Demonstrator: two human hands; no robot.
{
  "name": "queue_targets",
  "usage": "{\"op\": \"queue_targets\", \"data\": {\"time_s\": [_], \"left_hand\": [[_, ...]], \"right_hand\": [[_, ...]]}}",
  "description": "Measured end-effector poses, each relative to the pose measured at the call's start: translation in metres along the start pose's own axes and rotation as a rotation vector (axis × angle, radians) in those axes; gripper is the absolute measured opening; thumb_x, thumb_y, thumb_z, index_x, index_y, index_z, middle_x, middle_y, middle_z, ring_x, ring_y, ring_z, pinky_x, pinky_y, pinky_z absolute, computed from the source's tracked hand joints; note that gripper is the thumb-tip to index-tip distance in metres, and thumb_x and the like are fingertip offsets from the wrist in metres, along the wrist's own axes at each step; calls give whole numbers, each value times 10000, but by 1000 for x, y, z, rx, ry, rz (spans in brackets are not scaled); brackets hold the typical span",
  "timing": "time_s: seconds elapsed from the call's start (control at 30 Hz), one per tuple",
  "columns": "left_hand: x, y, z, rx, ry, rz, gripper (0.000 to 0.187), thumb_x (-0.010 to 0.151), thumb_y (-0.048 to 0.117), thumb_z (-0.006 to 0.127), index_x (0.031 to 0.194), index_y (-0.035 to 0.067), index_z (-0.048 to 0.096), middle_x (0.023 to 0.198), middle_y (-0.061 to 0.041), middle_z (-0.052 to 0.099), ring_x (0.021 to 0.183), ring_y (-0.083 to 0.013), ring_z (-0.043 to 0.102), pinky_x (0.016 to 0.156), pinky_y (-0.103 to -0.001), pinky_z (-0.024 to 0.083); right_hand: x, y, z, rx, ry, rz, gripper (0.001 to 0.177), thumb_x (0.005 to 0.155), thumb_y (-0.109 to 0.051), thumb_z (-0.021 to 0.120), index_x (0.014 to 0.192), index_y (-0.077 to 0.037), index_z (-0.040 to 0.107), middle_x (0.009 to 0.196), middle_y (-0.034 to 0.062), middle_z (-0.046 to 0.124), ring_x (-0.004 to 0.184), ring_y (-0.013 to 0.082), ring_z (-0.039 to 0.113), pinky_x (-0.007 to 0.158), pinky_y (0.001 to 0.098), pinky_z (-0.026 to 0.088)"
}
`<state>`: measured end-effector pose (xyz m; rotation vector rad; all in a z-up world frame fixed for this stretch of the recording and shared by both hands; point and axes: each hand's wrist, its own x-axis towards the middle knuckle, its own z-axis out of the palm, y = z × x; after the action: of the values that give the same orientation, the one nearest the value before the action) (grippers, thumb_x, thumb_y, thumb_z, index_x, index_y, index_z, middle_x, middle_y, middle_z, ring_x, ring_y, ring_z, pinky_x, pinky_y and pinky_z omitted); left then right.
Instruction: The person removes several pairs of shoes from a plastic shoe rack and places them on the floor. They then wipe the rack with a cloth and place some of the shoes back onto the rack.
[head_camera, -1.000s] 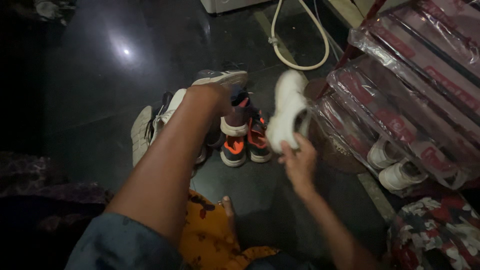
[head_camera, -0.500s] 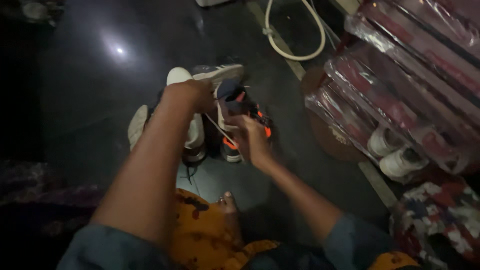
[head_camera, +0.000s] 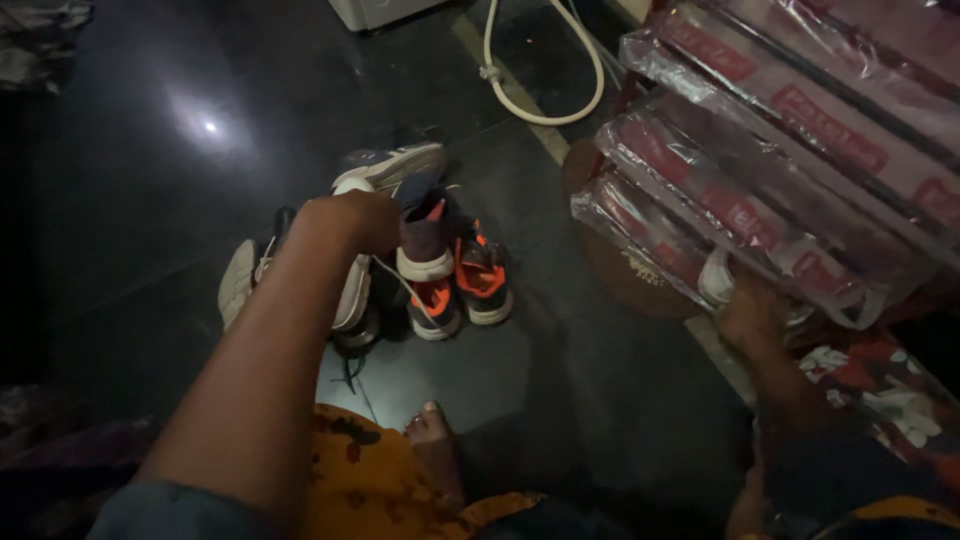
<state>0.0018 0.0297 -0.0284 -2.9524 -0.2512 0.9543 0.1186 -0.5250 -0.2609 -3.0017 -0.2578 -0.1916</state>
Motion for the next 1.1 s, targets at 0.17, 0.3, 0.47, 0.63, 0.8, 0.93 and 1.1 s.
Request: {"op": "queue_targets", "data": {"time_s": [0.17,0.3,0.47,0.63,0.8,0.93,1.1], "left_hand": [[7,19,-7,-17,48,33,462,973,444,590,1269,114,721,1282,-118,716,1187,-308,676,977,-435,533],[9,29,-14,-18,14,54,437,875,334,689,1231,88,747,1241,-117,744,1144,-278,716,947,-405,564],[18,25,-10,-7,28,50,439,890,374,660,1202,81,760,1213,-137,751,1127,-300,724,924,-421,569],[24,21,-3,15,11,58,415,900,345,650,1190,73,767,1203,-139,755,1124,-303,722,925,-416,572],[16,19,-5,15,12,31,435,927,400,636,1199,82,754,1221,-132,730,1136,-316,703,942,-439,565],[8,22,-13,5,27,39,451,944,411,617,1195,61,752,1224,-145,735,1140,-320,700,941,-445,558],[2,25,-12,-66,28,-14,457,900,385,664,1202,52,744,1206,-154,757,1129,-300,725,931,-424,566]], "right_hand": [[23,18,19,82,-118,66,977,747,-263,761,1610,-150,318,1613,210,366,1409,451,388,1116,559,356],[34,19,29,-1,-253,168,850,793,-291,753,1547,-135,391,1550,209,427,1375,444,437,1108,559,378],[29,11,45,-11,-332,182,684,869,-310,710,1469,-98,460,1468,231,485,1316,450,487,1086,559,406],[24,18,58,-38,-374,246,539,944,-329,667,1392,-62,530,1386,254,543,1258,456,538,1064,560,434],[29,28,74,-6,-382,295,438,1019,-348,624,1314,-25,599,1303,278,602,1200,462,589,1042,560,462],[34,42,75,13,-376,338,410,1079,-363,589,1252,4,655,1238,296,648,1153,467,630,1024,561,484],[22,18,69,74,-192,379,458,1155,-381,546,1175,40,724,1155,319,706,1095,474,681,1002,561,512]]}}
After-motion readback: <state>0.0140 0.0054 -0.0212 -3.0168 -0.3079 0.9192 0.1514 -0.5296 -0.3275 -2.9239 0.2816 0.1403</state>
